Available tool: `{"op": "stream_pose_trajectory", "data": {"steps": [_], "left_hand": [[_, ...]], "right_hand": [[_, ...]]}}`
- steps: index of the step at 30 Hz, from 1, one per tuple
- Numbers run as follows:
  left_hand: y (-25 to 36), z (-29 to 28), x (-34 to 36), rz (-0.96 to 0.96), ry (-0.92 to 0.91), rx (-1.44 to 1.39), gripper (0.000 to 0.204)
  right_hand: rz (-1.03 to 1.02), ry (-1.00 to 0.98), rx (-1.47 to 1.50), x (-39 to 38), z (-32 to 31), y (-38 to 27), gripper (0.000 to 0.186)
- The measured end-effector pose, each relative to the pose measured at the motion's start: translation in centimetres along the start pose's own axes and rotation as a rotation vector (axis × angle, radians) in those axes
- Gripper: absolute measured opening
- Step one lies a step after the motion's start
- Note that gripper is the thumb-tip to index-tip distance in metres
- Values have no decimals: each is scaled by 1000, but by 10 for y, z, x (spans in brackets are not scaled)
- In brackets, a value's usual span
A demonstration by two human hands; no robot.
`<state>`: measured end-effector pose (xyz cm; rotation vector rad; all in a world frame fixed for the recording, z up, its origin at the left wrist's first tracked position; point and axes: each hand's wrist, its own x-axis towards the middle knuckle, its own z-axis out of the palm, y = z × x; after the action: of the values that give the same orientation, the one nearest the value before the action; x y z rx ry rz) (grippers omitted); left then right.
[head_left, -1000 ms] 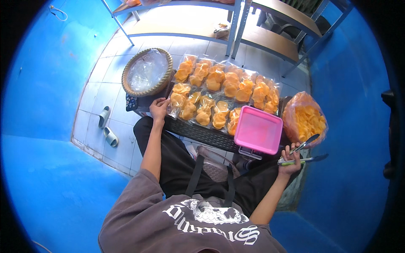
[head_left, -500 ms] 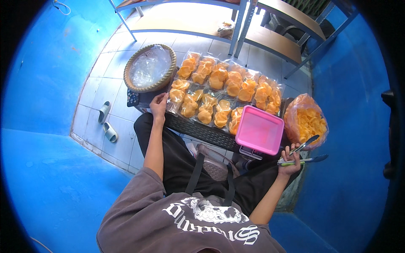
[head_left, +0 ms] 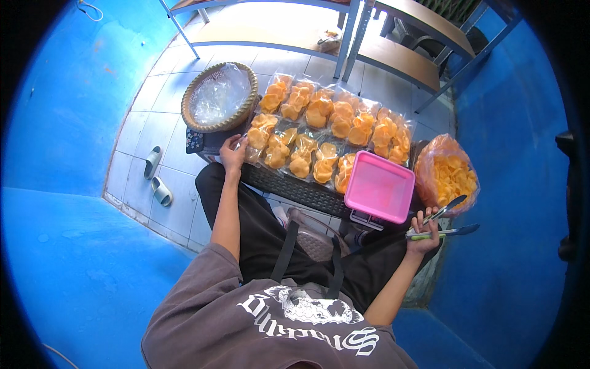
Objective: The person sits on the floor and uses tongs to transfer orange chips from a large bag into small clear plastic bags. They place the filled bags onto a tray and continue the process repeatedly.
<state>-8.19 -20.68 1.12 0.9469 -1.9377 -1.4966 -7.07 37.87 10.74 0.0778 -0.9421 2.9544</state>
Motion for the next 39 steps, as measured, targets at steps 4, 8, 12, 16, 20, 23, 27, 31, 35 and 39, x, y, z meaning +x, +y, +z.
{"op": "stream_pose_trajectory", "data": {"steps": [4, 8, 12, 16, 20, 23, 27, 31, 35, 39], "left_hand": [[2, 0, -2, -26, -40, -18, 37], [0, -1, 0, -2, -26, -20, 36], [3, 0, 0, 61, -13, 15, 34], [24, -4, -3, 28, -71, -251, 29], [55, -22, -15, 169, -259, -412, 26], [84, -38, -16, -12, -367, -521, 26], [124, -59, -12, -135, -663, -807, 36], [144, -59, -10, -64, -592, -377, 43], [146, -51, 1, -21, -437, 19, 26], [139, -37, 13, 285, -546, 236, 11]], "right_hand": [[4, 3, -1, -1, 1, 0, 41], [-3, -26, -1, -1, 3, 0, 41], [-4, -19, -5, -1, 3, 0, 40], [-10, -9, 4, -1, 2, 0, 39], [-23, -7, 24, 0, 1, 0, 39], [-24, -8, 20, 0, 0, -2, 40], [-36, -30, 43, -3, -1, -3, 42], [-57, -27, 63, -7, -1, -6, 42], [-76, -3, 60, -9, -1, -10, 43], [-77, -6, 59, -9, 0, -10, 43]]}}
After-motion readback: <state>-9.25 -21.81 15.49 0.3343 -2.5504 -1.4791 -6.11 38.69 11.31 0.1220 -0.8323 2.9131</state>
